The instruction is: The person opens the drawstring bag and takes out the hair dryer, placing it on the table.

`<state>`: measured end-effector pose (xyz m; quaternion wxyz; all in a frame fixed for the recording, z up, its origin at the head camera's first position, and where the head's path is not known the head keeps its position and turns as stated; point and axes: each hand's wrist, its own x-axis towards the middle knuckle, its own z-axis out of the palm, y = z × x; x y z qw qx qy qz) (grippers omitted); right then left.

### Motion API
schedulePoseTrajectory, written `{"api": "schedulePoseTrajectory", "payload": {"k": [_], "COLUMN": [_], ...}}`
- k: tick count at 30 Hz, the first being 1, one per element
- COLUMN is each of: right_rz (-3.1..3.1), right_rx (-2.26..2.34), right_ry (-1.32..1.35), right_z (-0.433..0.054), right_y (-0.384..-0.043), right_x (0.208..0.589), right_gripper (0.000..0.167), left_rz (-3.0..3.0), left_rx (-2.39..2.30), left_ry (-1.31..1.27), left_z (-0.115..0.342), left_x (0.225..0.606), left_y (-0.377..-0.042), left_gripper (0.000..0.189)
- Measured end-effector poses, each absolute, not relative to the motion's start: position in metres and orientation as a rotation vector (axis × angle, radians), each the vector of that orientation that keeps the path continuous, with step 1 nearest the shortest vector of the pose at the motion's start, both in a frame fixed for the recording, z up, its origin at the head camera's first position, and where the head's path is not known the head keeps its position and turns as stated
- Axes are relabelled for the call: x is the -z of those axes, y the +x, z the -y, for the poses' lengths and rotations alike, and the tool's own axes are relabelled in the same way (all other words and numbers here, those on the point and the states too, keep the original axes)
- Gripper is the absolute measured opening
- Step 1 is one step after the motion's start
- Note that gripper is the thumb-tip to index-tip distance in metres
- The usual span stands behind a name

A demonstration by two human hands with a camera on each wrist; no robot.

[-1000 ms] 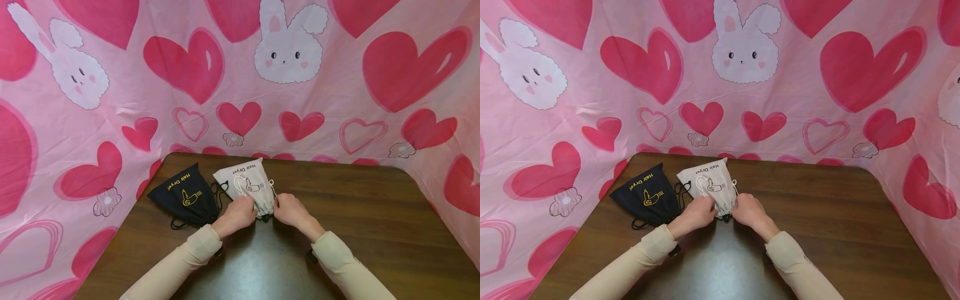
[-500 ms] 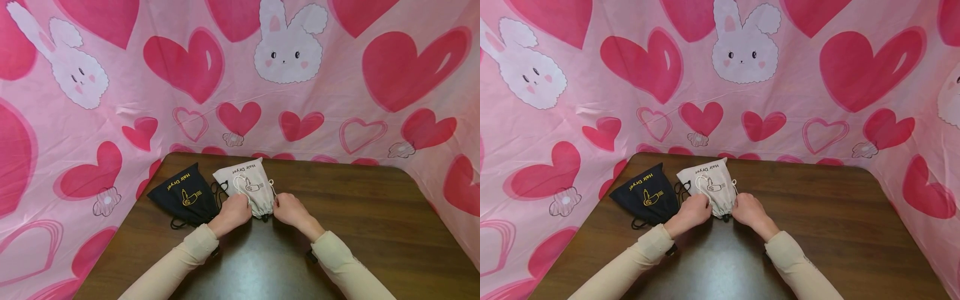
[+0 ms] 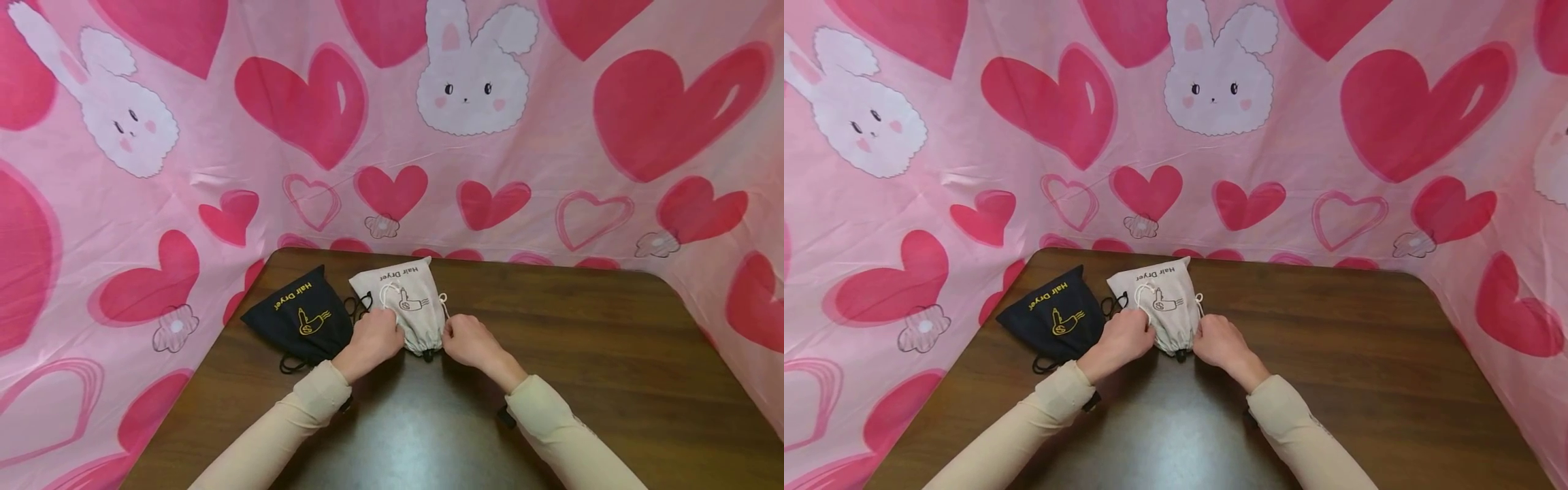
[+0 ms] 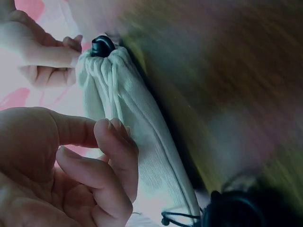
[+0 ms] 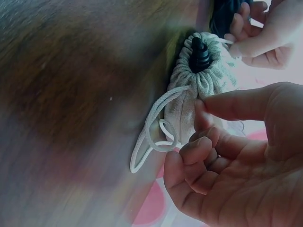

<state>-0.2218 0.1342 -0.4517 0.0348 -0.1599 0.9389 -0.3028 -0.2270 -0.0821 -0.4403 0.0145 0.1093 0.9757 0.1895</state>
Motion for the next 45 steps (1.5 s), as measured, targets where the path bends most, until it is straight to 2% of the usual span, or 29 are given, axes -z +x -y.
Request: {"api": "schedulePoseTrajectory", "payload": {"k": [7, 16, 27, 38, 41, 45], "right_rz": [-2.871, -2.882, -2.877, -2.888, -2.886, -2.889], "right_rx": [0.883, 0.863, 0.927, 0.833, 0.851, 0.887], "right_ry": [-0.401, -0.380, -0.449, -0.351, -0.356, -0.373], "right_z": [-0.136, -0.142, -0.148, -0.147, -0.147, -0.148], "right_y": [-0.219, -0.221, -0.224, -0.220, -0.220, -0.222], "right_x": [0.446, 0.445, 0.452, 0.444, 0.445, 0.446], "right_gripper": [0.035, 0.033, 0.032, 0.031, 0.030, 0.029], "left_rz": [-3.037, -3.055, -3.073, -3.064, -3.094, -3.003], "left_rx": [-0.559, -0.571, -0.571, -0.430, -0.463, -0.633], "left_ry": [0.264, 0.234, 0.205, 0.196, 0.259, 0.375], "left_z": [0.092, 0.115, 0.142, 0.151, 0.143, 0.121], "left_x": [0.436, 0.426, 0.417, 0.410, 0.414, 0.423], "left_y": [-0.227, -0.228, -0.218, -0.207, -0.205, -0.202], "left_gripper": [0.039, 0.027, 0.033, 0.011, 0.014, 0.034]}}
